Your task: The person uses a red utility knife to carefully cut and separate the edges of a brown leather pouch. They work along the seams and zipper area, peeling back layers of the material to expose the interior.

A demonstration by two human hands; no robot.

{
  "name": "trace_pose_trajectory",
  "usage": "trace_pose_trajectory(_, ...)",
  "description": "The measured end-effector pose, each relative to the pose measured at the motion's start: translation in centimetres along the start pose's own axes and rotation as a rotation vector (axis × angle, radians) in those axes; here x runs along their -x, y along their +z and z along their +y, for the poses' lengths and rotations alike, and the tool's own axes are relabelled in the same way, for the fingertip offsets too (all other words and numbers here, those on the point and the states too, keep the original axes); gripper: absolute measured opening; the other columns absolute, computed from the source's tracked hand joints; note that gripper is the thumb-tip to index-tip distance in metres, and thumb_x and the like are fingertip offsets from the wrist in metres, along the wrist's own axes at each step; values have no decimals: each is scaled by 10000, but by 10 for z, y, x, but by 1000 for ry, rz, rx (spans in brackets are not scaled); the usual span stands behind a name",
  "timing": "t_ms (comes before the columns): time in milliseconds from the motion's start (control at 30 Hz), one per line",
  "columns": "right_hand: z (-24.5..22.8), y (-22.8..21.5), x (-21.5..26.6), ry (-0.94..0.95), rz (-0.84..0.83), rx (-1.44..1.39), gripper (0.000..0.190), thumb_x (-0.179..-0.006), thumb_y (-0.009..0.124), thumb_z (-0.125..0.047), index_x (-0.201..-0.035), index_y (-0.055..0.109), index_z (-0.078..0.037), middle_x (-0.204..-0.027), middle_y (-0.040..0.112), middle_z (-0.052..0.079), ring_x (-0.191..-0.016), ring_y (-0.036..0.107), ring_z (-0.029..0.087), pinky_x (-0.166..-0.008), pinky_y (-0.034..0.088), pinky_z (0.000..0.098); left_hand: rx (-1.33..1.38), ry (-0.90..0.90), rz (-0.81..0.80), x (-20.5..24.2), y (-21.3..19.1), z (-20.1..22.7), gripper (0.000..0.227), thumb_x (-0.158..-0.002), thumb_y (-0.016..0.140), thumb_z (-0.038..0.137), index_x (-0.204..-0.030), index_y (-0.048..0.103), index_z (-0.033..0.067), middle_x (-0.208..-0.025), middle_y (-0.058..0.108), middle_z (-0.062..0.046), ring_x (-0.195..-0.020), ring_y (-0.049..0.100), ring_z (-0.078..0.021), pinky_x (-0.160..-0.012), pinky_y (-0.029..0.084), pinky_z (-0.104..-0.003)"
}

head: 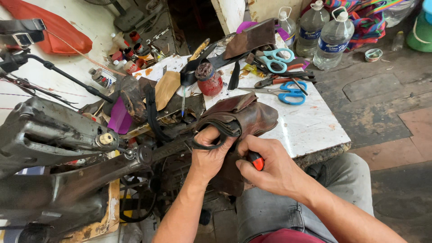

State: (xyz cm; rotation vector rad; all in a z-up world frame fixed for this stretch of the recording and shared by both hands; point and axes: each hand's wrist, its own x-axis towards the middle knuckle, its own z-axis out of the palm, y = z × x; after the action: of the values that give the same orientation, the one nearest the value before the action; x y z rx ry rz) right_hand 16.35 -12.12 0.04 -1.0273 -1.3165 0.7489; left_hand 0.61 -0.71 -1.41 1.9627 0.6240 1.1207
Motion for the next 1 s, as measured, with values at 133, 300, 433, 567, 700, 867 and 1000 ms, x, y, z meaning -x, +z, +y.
trace_pose_trajectory(133, 1, 0, 1, 7, 1, -10, 56, -752, 713, -72, -806, 702, -80, -540, 548, 116, -519, 534, 152, -487, 488, 329, 0, -16, -2, 2, 0, -6, 205, -893, 811, 229, -979, 813, 42, -904, 787, -172, -979, 755, -308, -894, 578, -450)
trace_pose_trajectory(300, 0, -2, 2, 2, -1, -7, 42, -762, 722, -85, -795, 696, -79, -522, 527, 113, -500, 516, 154, -471, 476, 325, 0, -6, 9, 1, 4, 3, 195, -880, 822, 216, -973, 811, 44, -885, 785, -170, -972, 758, -319, -882, 580, -457)
trace_pose_trajectory(433, -1, -2, 2, 7, 1, -15, 39, -761, 714, -79, -793, 692, -77, -518, 516, 106, -505, 512, 143, -466, 471, 316, -4, -8, 12, 3, 3, -6, 182, -875, 825, 204, -960, 811, 44, -875, 784, -168, -960, 761, -317, -873, 581, -450)
trace_pose_trajectory(567, 3, -1, 5, 9, 9, 3, 77, -757, 730, -95, -828, 702, -85, -542, 539, 105, -514, 523, 151, -480, 485, 324, 6, -13, 15, 3, 3, -8, 175, -872, 828, 196, -949, 813, 40, -863, 783, -169, -944, 764, -312, -868, 585, -448)
trace_pose_trajectory(700, -16, -2, 5, 23, -115, 230, 220, -803, 729, -194, -957, 583, -135, -748, 546, -24, -581, 468, 134, -591, 437, 300, -106, -21, 13, -4, 4, 25, 241, -939, 709, 303, -991, 737, 69, -931, 752, -28, -882, 641, -107, -841, 548, -317)
trace_pose_trajectory(867, -17, 11, 8, -206, -132, 200, 395, -909, 692, -209, -1224, 545, -21, -1070, 614, 130, -891, 609, 271, -806, 500, 349, 83, -203, 219, -6, -7, 9, 182, -912, 743, 232, -998, 763, 73, -946, 752, 14, -886, 595, -65, -825, 526, -269)
trace_pose_trajectory(1000, -16, 17, 9, -148, -104, 221, 267, -886, 662, -145, -1137, 607, -75, -1018, 685, 58, -825, 660, 227, -772, 517, 329, 151, -228, 253, -10, -8, 17, 215, -910, 749, 258, -1008, 771, 67, -967, 760, 5, -912, 600, -69, -839, 530, -275)
